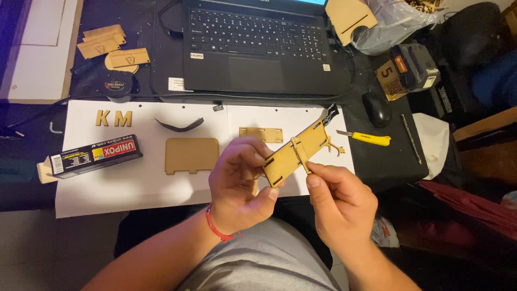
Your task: Assembling laser-cut wooden pieces by clearing slots with a small tool and fitting the components together.
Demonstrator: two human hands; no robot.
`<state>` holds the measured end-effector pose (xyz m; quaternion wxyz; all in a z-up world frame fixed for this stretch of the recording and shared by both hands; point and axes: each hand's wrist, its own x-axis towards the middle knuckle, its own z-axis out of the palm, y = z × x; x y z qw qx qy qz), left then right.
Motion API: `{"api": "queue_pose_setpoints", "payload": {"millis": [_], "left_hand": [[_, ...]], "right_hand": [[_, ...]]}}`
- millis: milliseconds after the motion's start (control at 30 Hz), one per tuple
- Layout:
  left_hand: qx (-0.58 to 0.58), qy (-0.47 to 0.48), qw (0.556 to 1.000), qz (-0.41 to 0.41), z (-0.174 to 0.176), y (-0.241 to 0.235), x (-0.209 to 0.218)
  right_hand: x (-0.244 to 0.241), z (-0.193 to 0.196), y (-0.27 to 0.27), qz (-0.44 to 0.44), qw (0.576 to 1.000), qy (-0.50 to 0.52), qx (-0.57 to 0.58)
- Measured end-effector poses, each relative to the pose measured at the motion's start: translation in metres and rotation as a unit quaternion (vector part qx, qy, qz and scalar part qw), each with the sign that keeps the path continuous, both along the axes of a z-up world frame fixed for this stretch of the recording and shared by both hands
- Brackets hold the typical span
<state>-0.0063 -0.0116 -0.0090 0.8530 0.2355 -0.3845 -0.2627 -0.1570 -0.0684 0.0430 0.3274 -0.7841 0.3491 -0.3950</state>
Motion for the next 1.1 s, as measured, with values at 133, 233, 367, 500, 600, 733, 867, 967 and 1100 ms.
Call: {"api": "queue_pose_setpoints", "payload": {"millis": [133,233,367,500,600,733,867,967,1100], "left_hand": [[0.029,-0.027,0.998,0.038,0.002,-0.003,-0.001],[0.021,-0.011,1.000,0.021,0.000,-0.004,-0.003],[0.041,-0.011,0.999,0.001,-0.004,-0.003,-0.004],[0.047,0.006,0.998,-0.034,-0.001,-0.004,-0.001],[0.078,0.034,0.996,-0.039,-0.007,-0.003,-0.003],[0.079,0.021,0.996,-0.032,-0.010,-0.005,0.000],[0.086,0.012,0.995,-0.041,-0.007,-0.005,0.003],[0.107,0.011,0.993,-0.045,-0.005,-0.005,0.004],[0.115,0.003,0.991,-0.069,-0.001,-0.006,0.009]], "right_hand": [[0.003,0.004,0.004,0.013,1.000,-0.008,0.016],[0.002,0.002,0.006,0.022,0.999,-0.018,0.043],[0.001,0.000,0.007,0.016,0.997,-0.013,0.080],[0.003,0.001,0.007,0.028,0.992,-0.031,0.119],[0.003,0.002,0.006,0.031,0.987,-0.010,0.155],[0.002,0.002,0.005,0.051,0.985,-0.013,0.162],[-0.001,0.005,-0.003,0.064,0.983,0.012,0.169],[-0.005,0.006,-0.008,0.080,0.979,0.017,0.185],[-0.010,0.006,-0.021,0.122,0.973,0.030,0.194]]}}
